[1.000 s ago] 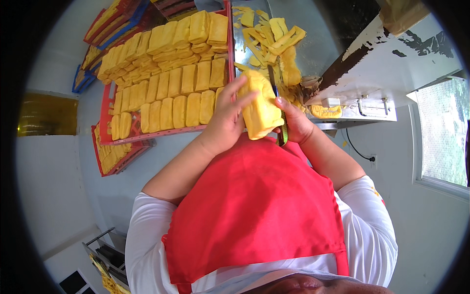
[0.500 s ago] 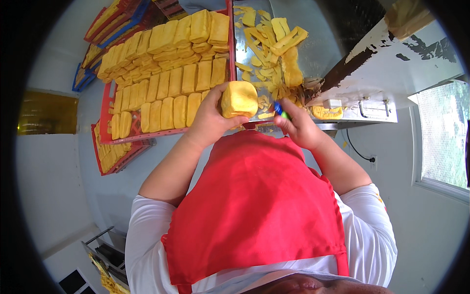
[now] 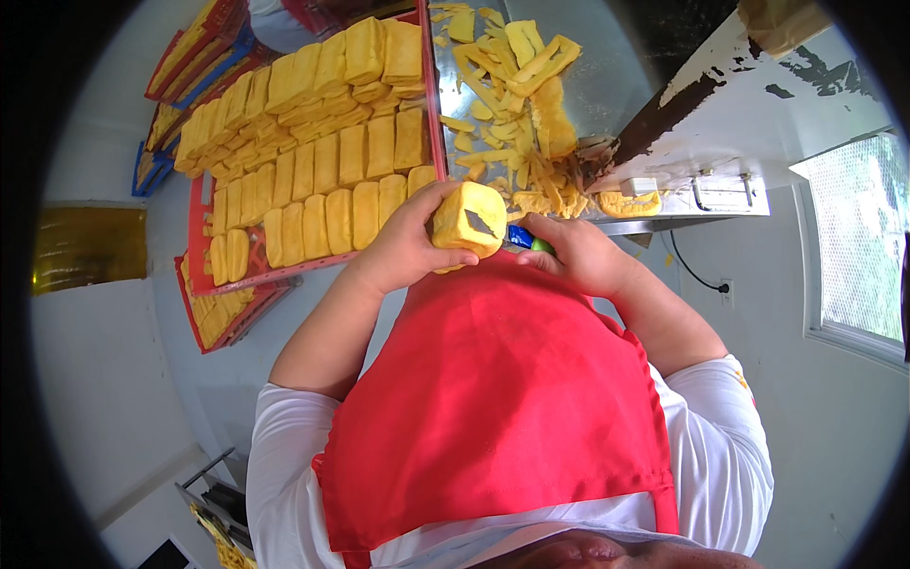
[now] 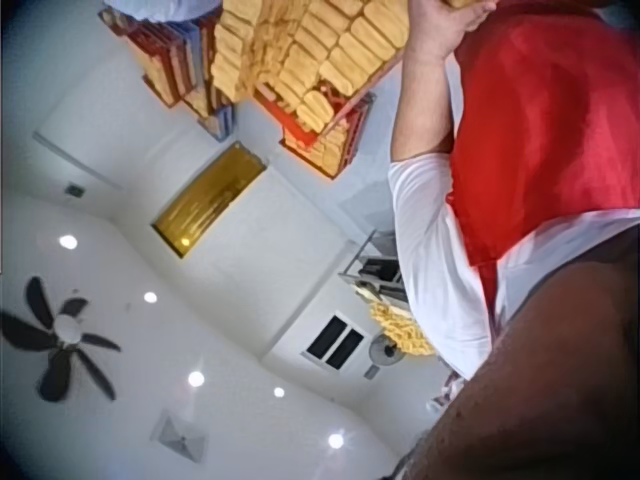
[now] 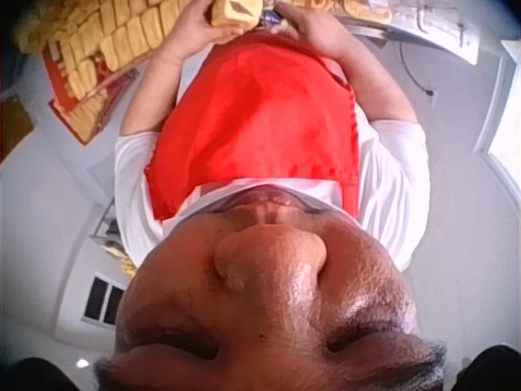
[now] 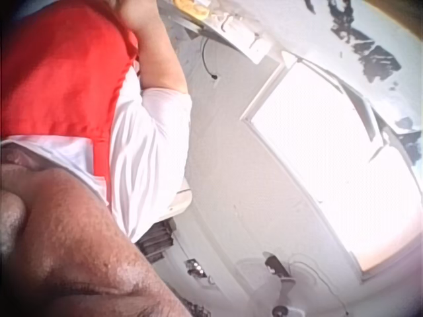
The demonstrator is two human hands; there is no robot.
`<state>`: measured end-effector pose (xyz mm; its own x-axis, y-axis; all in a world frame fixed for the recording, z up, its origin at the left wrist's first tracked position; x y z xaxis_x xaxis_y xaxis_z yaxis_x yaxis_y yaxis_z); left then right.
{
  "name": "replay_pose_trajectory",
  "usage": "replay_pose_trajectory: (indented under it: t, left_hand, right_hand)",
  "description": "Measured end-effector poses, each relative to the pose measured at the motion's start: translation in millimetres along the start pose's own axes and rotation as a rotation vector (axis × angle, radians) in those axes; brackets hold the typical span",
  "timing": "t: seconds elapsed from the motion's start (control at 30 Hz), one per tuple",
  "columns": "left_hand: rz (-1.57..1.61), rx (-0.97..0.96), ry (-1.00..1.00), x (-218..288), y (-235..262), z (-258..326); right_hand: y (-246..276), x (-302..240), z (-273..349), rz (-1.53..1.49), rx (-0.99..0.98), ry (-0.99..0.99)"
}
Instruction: The person arranges yellow rectangular food blocks in a red crate, then uses a knife to trim the edges of each block one by one, placing the trimmed pieces on a metal table. The person continues trimming multiple blocks throughout the clip.
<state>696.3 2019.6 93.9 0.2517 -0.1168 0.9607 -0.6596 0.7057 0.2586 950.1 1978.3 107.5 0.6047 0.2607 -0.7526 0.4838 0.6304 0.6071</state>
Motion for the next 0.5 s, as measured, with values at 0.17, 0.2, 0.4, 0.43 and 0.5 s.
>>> replay_pose_trajectory:
  t: [0.17,0.2,0.4,0.43,0.5]
  left_hand:
    - [-0.002,-0.101,0.071,-3.5,-3.4,-4.4]
    - [-0.092,-0.159,0.038,-1.5,-2.9,-5.6]
    - [-0.121,-0.099,0.134,-3.9,11.2,-4.1]
    - [-0.086,-0.082,0.138,-4.5,16.2,0.4]
    - [-0.015,-0.031,0.145,-6.7,29.7,13.2]
  right_hand:
    - [-21.3,30.7,-10.0,-0.166,0.065,-0.103]
    - [-26.3,40.6,-12.9,-0.222,0.092,-0.155]
    - [-35.4,106.8,-10.0,-0.301,-0.06,-0.485]
    - [-40.0,108.9,-11.5,-0.369,-0.04,-0.513]
    - [-47.8,110.9,-19.6,-0.495,-0.009,-0.561]
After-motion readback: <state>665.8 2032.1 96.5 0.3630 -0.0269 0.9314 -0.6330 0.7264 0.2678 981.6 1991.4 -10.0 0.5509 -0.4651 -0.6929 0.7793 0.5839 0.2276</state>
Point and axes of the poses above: each hand's wrist, its own z-axis away from the middle knuckle, its own y-axis out of the back of the hand, x = y × z, the point moved 1 cm from there along -z, towards the middle knuckle, and after that the axes turned 11 degrees about -x, right-handed, at the moved point
